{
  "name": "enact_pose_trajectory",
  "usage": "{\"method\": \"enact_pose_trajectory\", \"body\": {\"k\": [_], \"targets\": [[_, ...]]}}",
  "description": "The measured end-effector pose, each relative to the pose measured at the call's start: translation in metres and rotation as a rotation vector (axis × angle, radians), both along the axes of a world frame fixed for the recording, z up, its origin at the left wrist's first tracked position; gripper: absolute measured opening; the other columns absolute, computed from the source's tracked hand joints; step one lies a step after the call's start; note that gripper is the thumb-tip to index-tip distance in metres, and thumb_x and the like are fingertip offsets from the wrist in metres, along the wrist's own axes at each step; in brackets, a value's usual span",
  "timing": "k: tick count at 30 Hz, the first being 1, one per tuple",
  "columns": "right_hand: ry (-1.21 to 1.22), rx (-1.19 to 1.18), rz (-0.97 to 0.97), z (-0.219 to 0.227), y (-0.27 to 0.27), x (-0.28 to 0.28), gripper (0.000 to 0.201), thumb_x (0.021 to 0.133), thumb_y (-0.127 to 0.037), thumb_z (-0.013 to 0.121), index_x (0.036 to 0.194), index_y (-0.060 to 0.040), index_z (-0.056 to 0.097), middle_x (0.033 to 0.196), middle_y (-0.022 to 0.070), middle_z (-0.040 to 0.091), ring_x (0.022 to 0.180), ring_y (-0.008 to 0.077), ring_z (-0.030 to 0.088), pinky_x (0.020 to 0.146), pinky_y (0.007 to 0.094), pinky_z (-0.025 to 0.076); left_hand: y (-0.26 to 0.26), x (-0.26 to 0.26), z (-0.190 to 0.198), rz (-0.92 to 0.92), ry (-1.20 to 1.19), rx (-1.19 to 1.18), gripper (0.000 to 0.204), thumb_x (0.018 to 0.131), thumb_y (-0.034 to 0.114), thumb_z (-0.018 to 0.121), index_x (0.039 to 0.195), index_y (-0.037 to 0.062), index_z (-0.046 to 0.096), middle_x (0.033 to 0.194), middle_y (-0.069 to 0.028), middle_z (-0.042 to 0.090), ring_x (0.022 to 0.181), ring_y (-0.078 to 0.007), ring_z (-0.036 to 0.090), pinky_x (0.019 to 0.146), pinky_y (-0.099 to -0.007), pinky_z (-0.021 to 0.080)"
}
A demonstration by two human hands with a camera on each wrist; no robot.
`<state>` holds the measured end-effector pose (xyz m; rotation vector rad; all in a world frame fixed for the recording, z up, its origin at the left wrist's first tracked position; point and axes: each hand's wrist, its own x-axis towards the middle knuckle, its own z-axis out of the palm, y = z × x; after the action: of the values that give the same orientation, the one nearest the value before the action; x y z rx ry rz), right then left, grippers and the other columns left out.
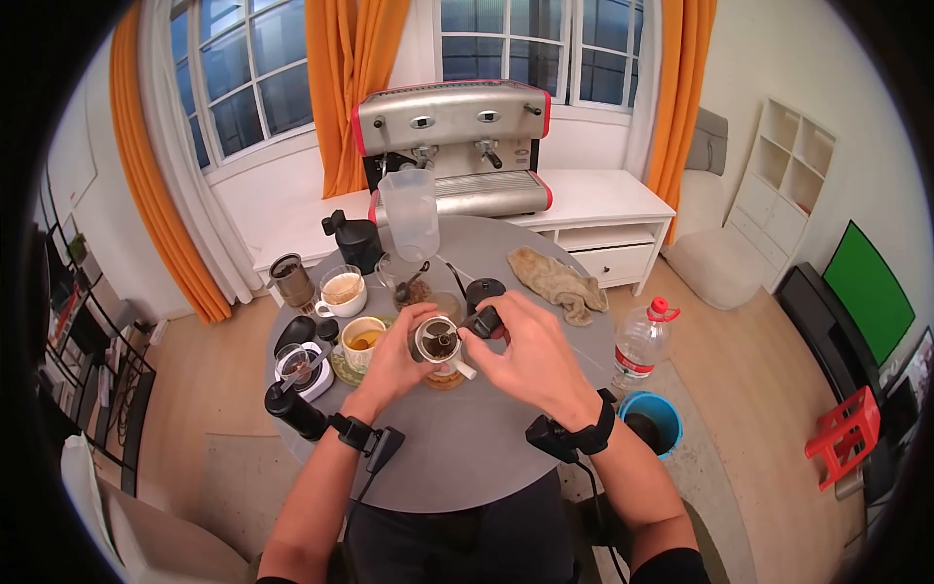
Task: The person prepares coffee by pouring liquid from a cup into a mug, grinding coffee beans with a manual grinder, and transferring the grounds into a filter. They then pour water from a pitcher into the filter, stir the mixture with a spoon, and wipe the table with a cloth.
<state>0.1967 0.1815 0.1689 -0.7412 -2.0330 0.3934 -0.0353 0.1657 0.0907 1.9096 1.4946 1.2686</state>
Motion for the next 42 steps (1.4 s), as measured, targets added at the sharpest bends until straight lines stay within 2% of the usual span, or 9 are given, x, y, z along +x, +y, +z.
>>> {"method": "enact_pose_trajectory", "body": {"k": [4,7,10,13,22,31,34,40,42], "targets": [[0.025,0.033,0.007,0.003,-0.006,0.002,0.032,0.087,-0.020,0.081,0.105,0.0025,0.068,0.087,0.0129,0.065,0.069,0.0254,0.064,0.062,0.0371,0.052,0.002,-0.003,-0.004,0.003,0.008,0.002,0.086,0.068,0.003,0.094,0.140,0.0057,0.049,0.140,-0.0087,0.070,0.133,-0.0262,0.063,0.110,-0.0372,0.051],[0.033,0.106,0.007,-0.005,-0.003,-0.002,0.032,0.084,-0.014,0.084,0.108,0.0012,0.070,0.082,0.0073,0.061,0.060,0.0144,0.049,0.055,0.0297,0.041,0.001,0.000,-0.001,0.001,-0.005,-0.006,0.086,0.068,0.002,0.094,0.140,0.0058,0.049,0.139,-0.0091,0.070,0.133,-0.0264,0.063,0.110,-0.0373,0.051],[-0.029,0.054,0.010,-0.008,-0.002,-0.004,0.032,0.086,-0.018,0.082,0.106,0.0021,0.068,0.086,0.0127,0.063,0.068,0.0266,0.064,0.062,0.0371,0.052,0.002,-0.001,-0.002,-0.007,-0.014,0.002,0.085,0.068,0.002,0.094,0.140,0.0057,0.049,0.139,-0.0091,0.070,0.133,-0.0265,0.064,0.109,-0.0372,0.051],[0.046,0.084,-0.003,-0.001,-0.008,-0.002,0.032,0.086,-0.016,0.083,0.107,0.0022,0.068,0.085,0.0130,0.063,0.068,0.0272,0.065,0.062,0.0370,0.052,0.002,-0.003,-0.005,0.001,0.007,0.020,0.085,0.068,0.002,0.094,0.140,0.0057,0.049,0.139,-0.0088,0.070,0.133,-0.0265,0.064,0.109,-0.0373,0.051],[0.012,0.104,0.004,0.003,-0.014,0.002,0.032,0.085,-0.015,0.083,0.108,0.0024,0.068,0.087,0.0137,0.063,0.069,0.0270,0.064,0.063,0.0372,0.052,0.002,-0.002,-0.003,-0.004,-0.002,0.019,0.086,0.068,0.001,0.094,0.141,0.0059,0.049,0.139,-0.0077,0.070,0.133,-0.0266,0.064,0.109,-0.0372,0.051],[0.001,-0.055,0.056,0.014,-0.016,0.002,0.028,0.086,-0.016,0.082,0.102,0.0023,0.069,0.081,0.0110,0.061,0.067,0.0230,0.061,0.062,0.0358,0.050,0.001,0.001,-0.002,-0.005,-0.018,-0.003,0.086,0.068,0.000,0.093,0.141,0.0070,0.049,0.139,-0.0072,0.070,0.132,-0.0262,0.064,0.108,-0.0365,0.051],[-0.029,-0.031,0.045,0.000,-0.004,-0.005,0.028,0.086,-0.015,0.083,0.102,0.0022,0.069,0.081,0.0104,0.061,0.067,0.0216,0.059,0.062,0.0345,0.049,0.002,0.000,-0.005,-0.021,-0.039,0.003,0.085,0.068,0.000,0.093,0.141,0.0069,0.049,0.138,-0.0078,0.070,0.132,-0.0258,0.065,0.108,-0.0362,0.052],[0.090,-0.112,0.051,0.011,-0.006,0.000,0.028,0.086,-0.017,0.082,0.101,0.0033,0.070,0.083,0.0119,0.064,0.068,0.0235,0.060,0.064,0.0352,0.050,0.002,-0.001,-0.005,0.002,-0.010,-0.001,0.086,0.068,0.000,0.093,0.141,0.0073,0.049,0.139,-0.0086,0.070,0.132,-0.0250,0.064,0.109,-0.0362,0.052],[0.042,-0.122,0.056,0.006,-0.002,-0.003,0.027,0.086,-0.017,0.081,0.101,0.0034,0.070,0.083,0.0121,0.064,0.068,0.0235,0.060,0.064,0.0355,0.050,0.002,-0.001,-0.004,-0.001,-0.006,0.007,0.086,0.068,0.000,0.093,0.142,0.0074,0.049,0.139,-0.0084,0.070,0.132,-0.0250,0.064,0.109,-0.0364,0.052]]}}
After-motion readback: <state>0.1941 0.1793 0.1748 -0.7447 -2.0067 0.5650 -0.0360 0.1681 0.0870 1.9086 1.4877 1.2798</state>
